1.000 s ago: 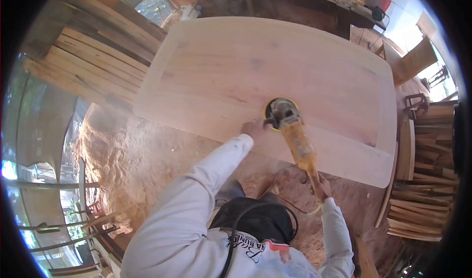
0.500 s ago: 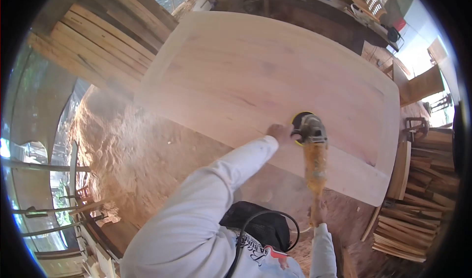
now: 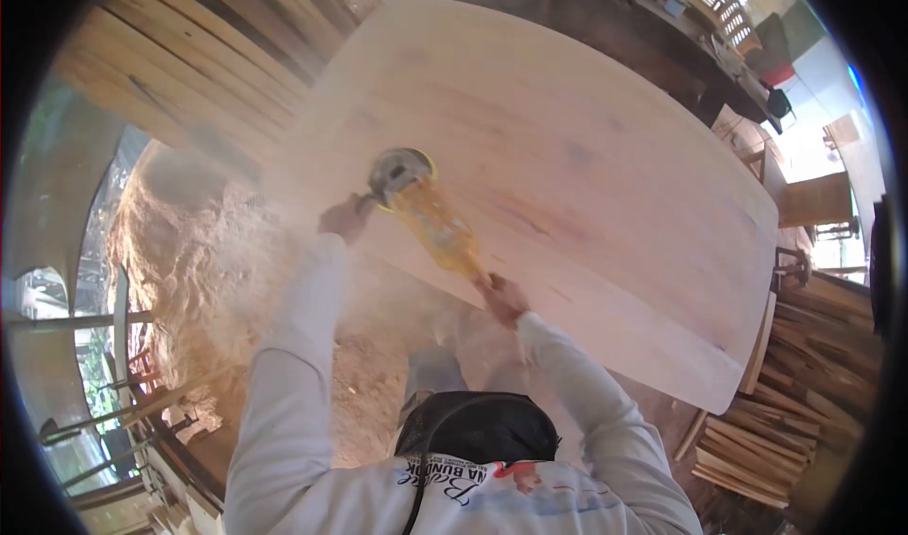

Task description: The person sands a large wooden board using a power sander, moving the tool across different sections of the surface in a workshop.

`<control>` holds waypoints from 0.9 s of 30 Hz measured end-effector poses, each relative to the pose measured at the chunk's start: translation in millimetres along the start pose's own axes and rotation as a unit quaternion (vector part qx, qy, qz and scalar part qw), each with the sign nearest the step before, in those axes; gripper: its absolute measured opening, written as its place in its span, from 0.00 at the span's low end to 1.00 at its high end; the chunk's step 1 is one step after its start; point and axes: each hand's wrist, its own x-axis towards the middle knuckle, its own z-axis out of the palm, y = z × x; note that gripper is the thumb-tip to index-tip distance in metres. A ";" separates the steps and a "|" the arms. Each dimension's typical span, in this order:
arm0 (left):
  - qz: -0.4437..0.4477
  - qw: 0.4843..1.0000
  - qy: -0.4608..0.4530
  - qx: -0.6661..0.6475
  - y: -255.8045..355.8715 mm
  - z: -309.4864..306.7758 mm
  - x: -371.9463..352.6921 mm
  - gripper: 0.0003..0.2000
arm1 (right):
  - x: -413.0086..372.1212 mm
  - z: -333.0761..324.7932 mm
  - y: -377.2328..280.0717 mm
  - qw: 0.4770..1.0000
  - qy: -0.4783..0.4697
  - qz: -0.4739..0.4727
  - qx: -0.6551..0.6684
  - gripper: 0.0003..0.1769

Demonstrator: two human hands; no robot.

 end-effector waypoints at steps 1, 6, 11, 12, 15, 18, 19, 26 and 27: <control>-0.003 1.000 0.009 -0.005 -16.4 -5.1 8.5 0.34 | 10.0 2.0 -22.3 1.000 -0.011 0.011 -0.003 0.44; 0.004 0.999 0.044 0.025 -122.7 5.7 89.4 0.34 | 69.8 10.6 -96.8 0.998 -0.038 -0.016 -0.056 0.43; 0.005 0.999 0.043 -0.011 -56.9 -11.7 85.0 0.32 | 71.1 -1.0 -71.2 1.000 -0.001 -0.005 -0.024 0.47; 0.010 1.000 0.029 -0.003 -34.1 -9.1 75.7 0.32 | 59.7 -13.6 -57.7 1.000 0.002 -0.002 -0.029 0.47; 0.037 0.999 0.035 -0.005 36.8 12.7 31.4 0.30 | 9.3 -59.5 1.9 1.000 -0.011 0.014 -0.007 0.48; 0.047 0.998 0.037 -0.009 108.0 40.1 -38.9 0.28 | -44.7 -85.7 78.0 1.000 0.017 0.004 -0.020 0.47; 0.052 0.998 0.039 -0.016 129.6 48.0 -61.8 0.27 | -64.5 -95.3 97.8 0.999 0.023 0.017 -0.021 0.47; 0.118 0.992 0.032 -0.012 247.4 102.6 -148.5 0.28 | -176.7 -125.6 220.5 0.997 0.059 0.046 0.016 0.42; 0.139 0.990 0.034 -0.001 272.1 111.9 -151.9 0.29 | -189.7 -131.3 240.4 0.995 0.074 0.052 0.032 0.42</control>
